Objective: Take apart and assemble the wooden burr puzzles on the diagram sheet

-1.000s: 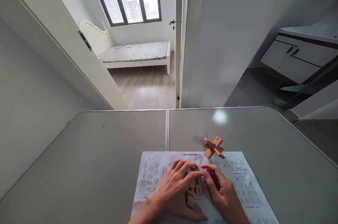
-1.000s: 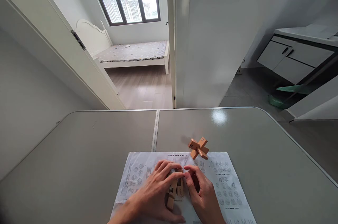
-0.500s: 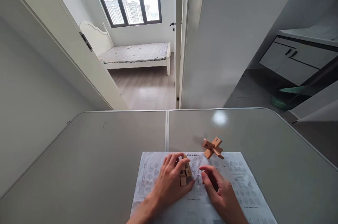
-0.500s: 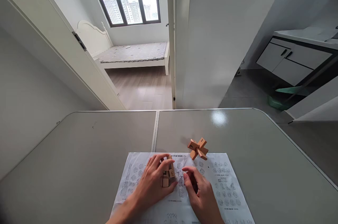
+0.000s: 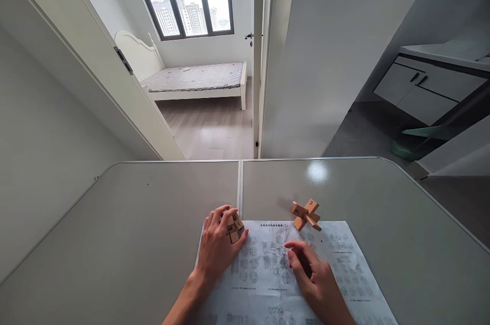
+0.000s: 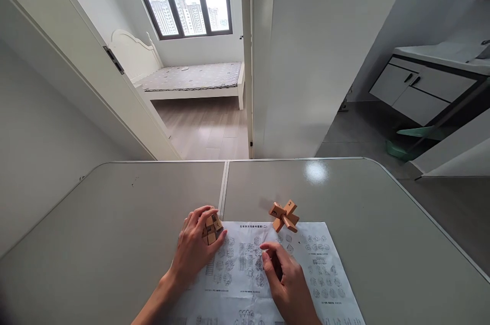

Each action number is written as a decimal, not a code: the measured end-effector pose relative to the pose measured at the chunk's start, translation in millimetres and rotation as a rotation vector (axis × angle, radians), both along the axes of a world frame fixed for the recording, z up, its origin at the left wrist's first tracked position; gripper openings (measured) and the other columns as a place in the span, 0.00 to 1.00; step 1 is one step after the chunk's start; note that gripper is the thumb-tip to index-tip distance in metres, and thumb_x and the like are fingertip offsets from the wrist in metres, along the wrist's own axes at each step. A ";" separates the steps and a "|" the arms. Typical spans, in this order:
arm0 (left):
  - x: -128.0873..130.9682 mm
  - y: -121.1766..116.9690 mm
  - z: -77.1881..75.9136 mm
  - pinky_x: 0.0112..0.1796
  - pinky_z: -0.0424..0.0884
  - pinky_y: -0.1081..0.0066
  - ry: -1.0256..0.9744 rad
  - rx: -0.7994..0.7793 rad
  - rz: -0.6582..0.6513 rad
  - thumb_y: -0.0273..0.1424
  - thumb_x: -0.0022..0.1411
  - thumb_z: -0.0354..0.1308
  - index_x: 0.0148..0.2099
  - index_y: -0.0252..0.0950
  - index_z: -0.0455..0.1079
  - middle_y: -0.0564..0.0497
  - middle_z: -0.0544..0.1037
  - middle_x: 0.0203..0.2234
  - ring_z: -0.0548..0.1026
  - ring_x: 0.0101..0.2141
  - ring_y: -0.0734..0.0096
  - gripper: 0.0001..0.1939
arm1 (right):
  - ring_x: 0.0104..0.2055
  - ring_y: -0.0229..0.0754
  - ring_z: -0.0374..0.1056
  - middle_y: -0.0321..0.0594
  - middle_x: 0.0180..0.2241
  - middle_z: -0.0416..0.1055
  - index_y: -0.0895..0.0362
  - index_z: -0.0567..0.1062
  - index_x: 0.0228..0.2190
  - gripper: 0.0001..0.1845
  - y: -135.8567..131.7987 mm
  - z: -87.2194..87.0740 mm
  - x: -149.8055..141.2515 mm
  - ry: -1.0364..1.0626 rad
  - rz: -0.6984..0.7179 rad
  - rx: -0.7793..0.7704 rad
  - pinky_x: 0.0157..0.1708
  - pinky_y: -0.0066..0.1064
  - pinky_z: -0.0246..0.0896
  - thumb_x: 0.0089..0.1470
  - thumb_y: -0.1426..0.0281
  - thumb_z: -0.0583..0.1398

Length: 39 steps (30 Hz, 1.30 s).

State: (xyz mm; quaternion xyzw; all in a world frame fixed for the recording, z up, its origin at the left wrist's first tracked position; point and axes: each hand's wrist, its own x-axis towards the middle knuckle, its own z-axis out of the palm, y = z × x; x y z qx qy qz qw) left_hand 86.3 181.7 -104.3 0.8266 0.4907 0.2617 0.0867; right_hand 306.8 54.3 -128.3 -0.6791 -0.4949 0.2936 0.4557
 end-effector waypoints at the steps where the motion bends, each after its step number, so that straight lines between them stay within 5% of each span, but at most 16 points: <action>1: -0.9 -0.4 -0.2 0.50 0.74 0.52 -0.003 0.001 0.007 0.33 0.66 0.65 0.57 0.46 0.67 0.46 0.77 0.55 0.77 0.48 0.53 0.19 | 0.24 0.44 0.69 0.37 0.25 0.75 0.53 0.79 0.40 0.27 0.1 -0.1 -0.3 -0.004 0.002 0.002 0.25 0.30 0.65 0.69 0.45 0.53; 14: -38.4 -14.2 -4.2 0.50 0.77 0.54 -0.019 -0.006 0.070 0.33 0.70 0.57 0.61 0.46 0.65 0.46 0.78 0.52 0.79 0.45 0.56 0.18 | 0.26 0.44 0.71 0.38 0.29 0.77 0.52 0.78 0.41 0.23 -1.2 -3.8 2.9 -0.019 0.060 -0.026 0.27 0.31 0.67 0.70 0.49 0.53; 26: -23.2 -9.3 -24.3 0.61 0.70 0.45 0.048 0.002 0.061 0.18 0.71 0.43 0.69 0.46 0.57 0.40 0.64 0.70 0.70 0.65 0.53 0.29 | 0.24 0.44 0.69 0.37 0.28 0.77 0.52 0.79 0.38 0.25 0.2 -2.4 -0.7 -0.041 0.036 0.005 0.26 0.30 0.65 0.70 0.47 0.52; 34: -8.1 -10.9 -7.3 0.60 0.70 0.42 0.075 0.014 0.038 0.36 0.74 0.57 0.66 0.47 0.67 0.40 0.66 0.68 0.70 0.64 0.45 0.20 | 0.26 0.44 0.71 0.39 0.30 0.79 0.52 0.79 0.38 0.25 -0.3 -1.9 0.0 -0.004 0.059 0.002 0.27 0.31 0.67 0.69 0.47 0.54; 39: -4.8 -9.5 -5.9 0.59 0.72 0.47 0.052 0.028 0.029 0.35 0.70 0.63 0.56 0.46 0.73 0.44 0.72 0.63 0.71 0.62 0.47 0.13 | 0.28 0.46 0.73 0.42 0.31 0.80 0.53 0.79 0.37 0.26 -0.1 -0.2 1.8 0.025 0.080 0.003 0.28 0.31 0.68 0.69 0.46 0.53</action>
